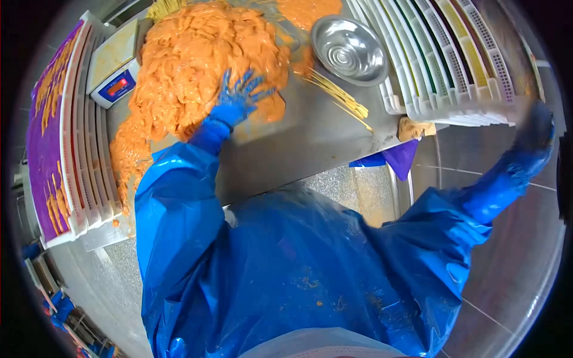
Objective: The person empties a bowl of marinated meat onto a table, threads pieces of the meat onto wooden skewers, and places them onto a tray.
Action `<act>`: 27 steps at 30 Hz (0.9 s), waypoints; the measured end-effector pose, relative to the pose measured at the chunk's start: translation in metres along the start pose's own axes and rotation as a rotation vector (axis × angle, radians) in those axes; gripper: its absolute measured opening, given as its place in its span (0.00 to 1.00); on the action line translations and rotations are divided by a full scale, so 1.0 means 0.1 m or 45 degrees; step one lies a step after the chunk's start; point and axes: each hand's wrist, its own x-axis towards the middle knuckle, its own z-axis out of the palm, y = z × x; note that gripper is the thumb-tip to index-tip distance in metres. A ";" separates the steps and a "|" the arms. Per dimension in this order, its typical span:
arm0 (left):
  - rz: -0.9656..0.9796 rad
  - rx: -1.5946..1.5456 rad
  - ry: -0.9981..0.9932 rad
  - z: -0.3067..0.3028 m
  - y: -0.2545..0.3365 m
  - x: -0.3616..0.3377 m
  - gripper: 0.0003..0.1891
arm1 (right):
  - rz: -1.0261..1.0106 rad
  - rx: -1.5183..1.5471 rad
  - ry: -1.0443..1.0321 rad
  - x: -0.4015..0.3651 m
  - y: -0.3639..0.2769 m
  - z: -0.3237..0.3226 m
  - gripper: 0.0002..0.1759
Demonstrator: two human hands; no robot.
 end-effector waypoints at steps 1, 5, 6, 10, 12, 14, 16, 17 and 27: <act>-0.062 0.038 -0.030 -0.02 -0.02 0.10 0.33 | 0.161 0.175 -0.114 -0.37 -0.11 0.16 0.17; -0.257 -0.167 -0.121 -0.24 0.07 0.39 0.29 | 0.474 -0.240 -0.958 -2.16 0.67 0.66 0.20; -0.267 -0.149 -0.128 -0.24 0.11 0.33 0.29 | 0.417 -0.386 -1.162 -2.57 1.15 0.74 0.19; -0.399 -1.513 0.229 -0.24 0.55 -0.65 0.24 | -0.197 -0.829 -1.050 -3.55 2.03 0.53 0.21; -0.291 -0.563 0.266 -0.64 0.67 -1.18 0.21 | -0.020 -0.961 -1.089 -3.83 2.13 0.48 0.11; -0.535 -0.544 0.279 -0.59 0.60 -1.69 0.21 | -0.150 -0.904 -0.980 -3.92 2.16 0.45 0.07; -0.883 -0.664 0.493 -0.53 0.41 -2.08 0.24 | -0.122 -0.984 -0.983 -3.91 2.10 0.48 0.07; -0.966 -0.659 0.522 -0.60 0.27 -2.13 0.25 | -0.286 -1.060 -1.012 -3.91 2.10 0.49 0.08; -1.198 -0.231 0.173 -0.36 -0.78 -2.15 0.23 | -0.081 -0.860 -1.040 -4.24 1.92 0.86 0.07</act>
